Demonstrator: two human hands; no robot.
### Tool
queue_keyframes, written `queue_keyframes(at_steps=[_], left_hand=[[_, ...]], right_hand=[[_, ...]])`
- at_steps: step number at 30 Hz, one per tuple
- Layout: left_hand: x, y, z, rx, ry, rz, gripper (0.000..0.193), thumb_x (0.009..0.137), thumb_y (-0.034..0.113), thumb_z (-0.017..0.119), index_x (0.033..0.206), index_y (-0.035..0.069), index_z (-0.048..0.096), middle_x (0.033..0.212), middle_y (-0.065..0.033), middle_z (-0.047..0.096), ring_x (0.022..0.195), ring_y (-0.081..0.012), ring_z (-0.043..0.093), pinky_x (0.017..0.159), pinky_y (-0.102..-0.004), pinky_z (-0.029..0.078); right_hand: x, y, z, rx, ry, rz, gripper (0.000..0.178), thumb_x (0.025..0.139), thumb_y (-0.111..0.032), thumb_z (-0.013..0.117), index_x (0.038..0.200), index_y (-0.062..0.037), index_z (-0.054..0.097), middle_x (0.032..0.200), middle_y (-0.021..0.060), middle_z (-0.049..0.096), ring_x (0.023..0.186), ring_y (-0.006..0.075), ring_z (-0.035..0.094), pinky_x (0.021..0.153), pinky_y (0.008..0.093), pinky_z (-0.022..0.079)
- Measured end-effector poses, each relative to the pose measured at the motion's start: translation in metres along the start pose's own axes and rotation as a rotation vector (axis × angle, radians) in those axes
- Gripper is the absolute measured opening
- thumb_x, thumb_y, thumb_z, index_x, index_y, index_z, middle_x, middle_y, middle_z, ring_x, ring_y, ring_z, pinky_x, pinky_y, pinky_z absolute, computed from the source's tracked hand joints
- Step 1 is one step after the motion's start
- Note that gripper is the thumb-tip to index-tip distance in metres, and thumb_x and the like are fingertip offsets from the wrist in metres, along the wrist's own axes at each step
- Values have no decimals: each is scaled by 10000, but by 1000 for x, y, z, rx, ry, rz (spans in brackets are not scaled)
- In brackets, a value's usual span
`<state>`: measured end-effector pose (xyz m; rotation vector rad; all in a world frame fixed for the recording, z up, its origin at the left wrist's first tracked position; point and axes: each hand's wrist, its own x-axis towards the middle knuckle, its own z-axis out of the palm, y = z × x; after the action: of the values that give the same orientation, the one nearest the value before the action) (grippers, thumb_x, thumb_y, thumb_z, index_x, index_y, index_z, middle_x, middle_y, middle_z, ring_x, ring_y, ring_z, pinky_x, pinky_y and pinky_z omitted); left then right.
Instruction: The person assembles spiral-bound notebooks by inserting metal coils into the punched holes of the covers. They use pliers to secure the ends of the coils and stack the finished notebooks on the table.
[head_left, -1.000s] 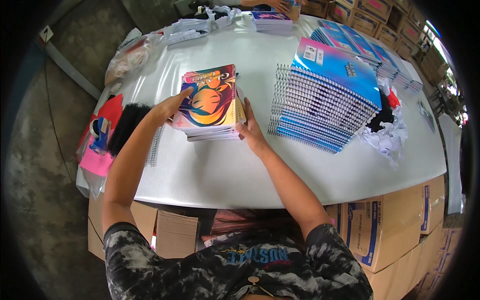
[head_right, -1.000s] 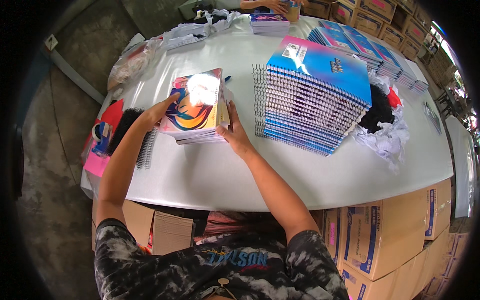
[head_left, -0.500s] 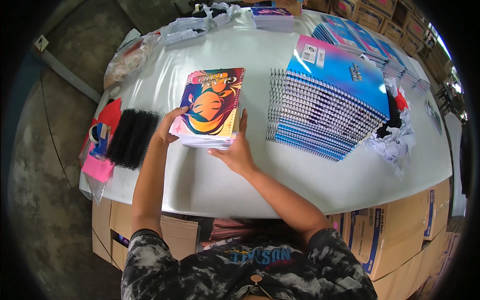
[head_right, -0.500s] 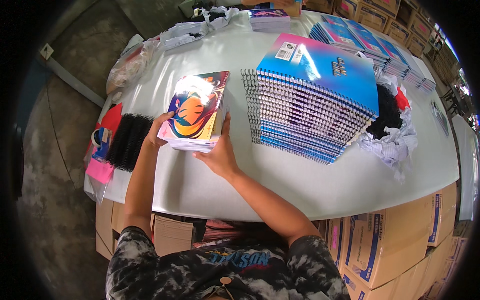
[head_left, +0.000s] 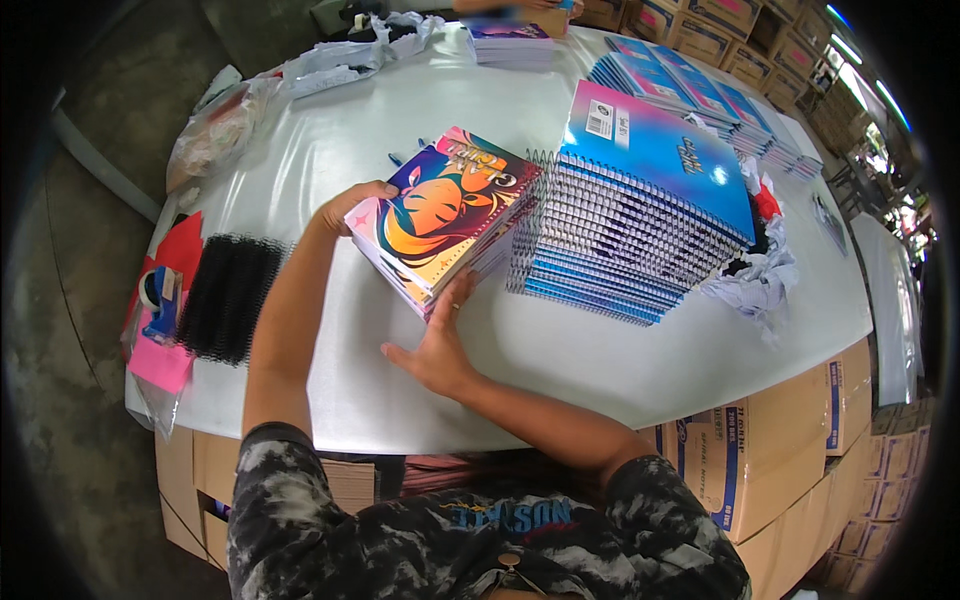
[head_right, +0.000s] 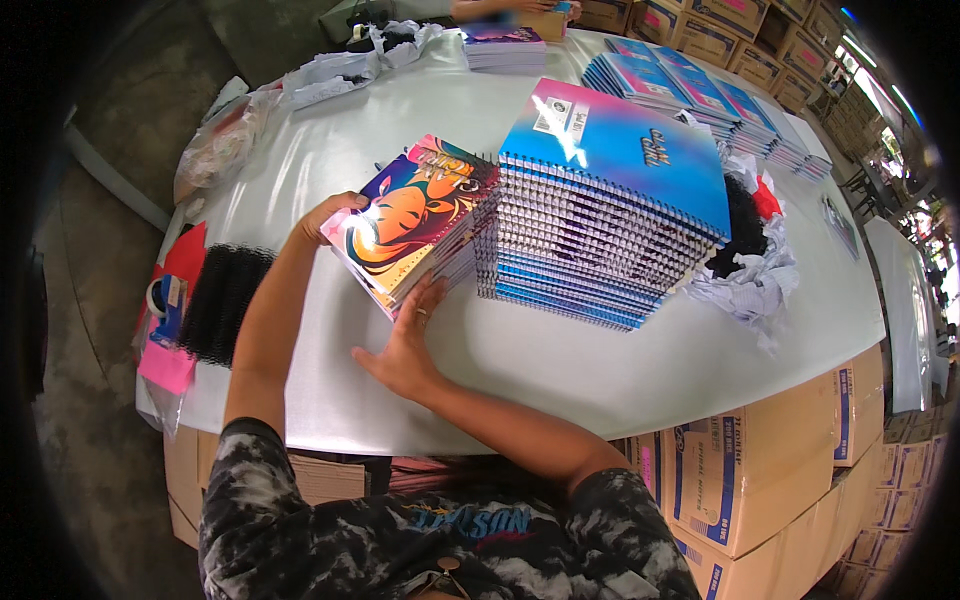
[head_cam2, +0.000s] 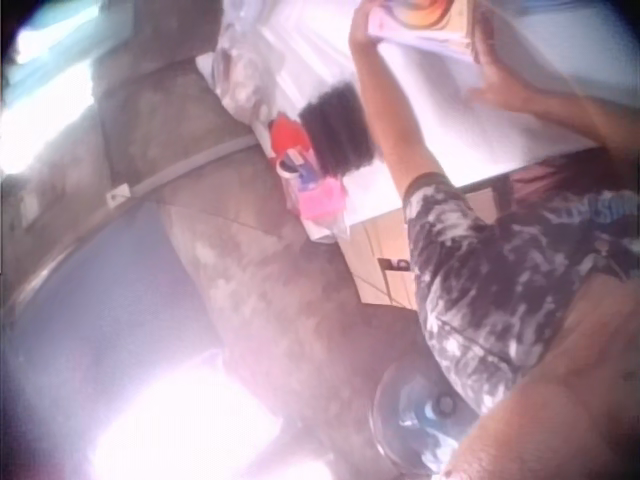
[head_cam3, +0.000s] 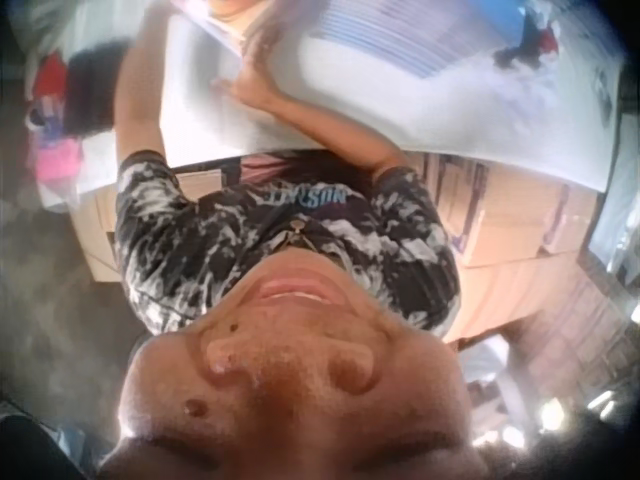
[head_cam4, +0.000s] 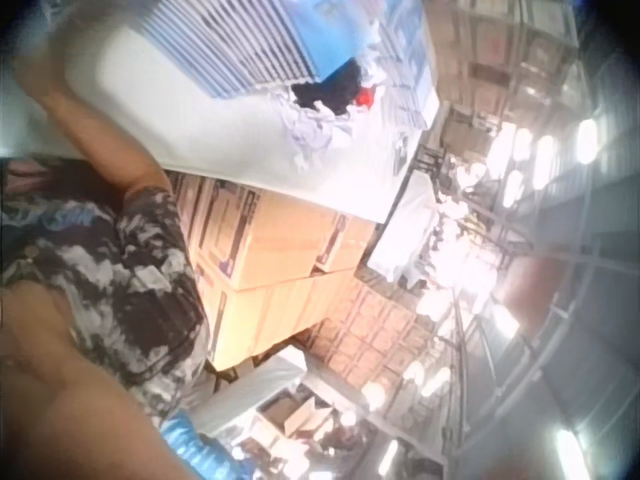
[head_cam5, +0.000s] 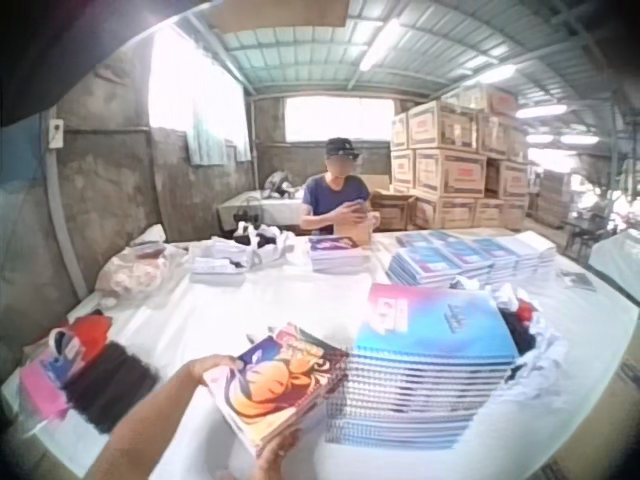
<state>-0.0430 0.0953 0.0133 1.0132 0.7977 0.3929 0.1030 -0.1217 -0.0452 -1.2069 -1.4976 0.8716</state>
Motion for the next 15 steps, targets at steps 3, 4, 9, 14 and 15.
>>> queue_keyframes(at_steps=[3,4,9,14,15], left_hand=[[-20,33,15,574,48,124,819,750,445,671,1317,-42,334,1273,-201,470,1125,-243,513,965,-315,406],[-31,46,19,1025,407,132,866,716,453,700,1346,2,313,1337,-196,407,1225,-287,414,1027,-355,327],[-96,13,108,1575,265,630,860,655,422,736,1353,95,355,1415,-170,296,1331,-310,236,1080,-416,213],[-137,-31,129,1735,465,851,424,746,101,649,1158,77,556,1113,-100,590,977,-287,571,852,-363,454],[-149,-33,132,1699,502,885,389,741,72,642,1124,71,576,1046,-98,616,911,-281,591,805,-350,470]], right_hand=[[1,-2,-3,29,37,-17,1140,689,-179,685,1317,78,-231,1397,314,-211,1314,400,-222,1075,449,-49],[1,0,-3,76,78,-22,1108,689,-152,662,1322,83,-216,1404,313,-191,1324,390,-200,1080,429,-44],[0,5,2,137,142,-19,1008,668,-76,582,1336,105,-151,1416,322,-112,1345,383,-118,1088,393,-29],[13,15,1,257,154,-123,1004,686,-135,616,1325,136,-109,1393,363,-101,1328,446,-107,1083,448,-41],[12,13,0,277,182,-118,1016,695,-155,633,1325,137,-109,1392,365,-96,1328,445,-100,1083,445,-41]])
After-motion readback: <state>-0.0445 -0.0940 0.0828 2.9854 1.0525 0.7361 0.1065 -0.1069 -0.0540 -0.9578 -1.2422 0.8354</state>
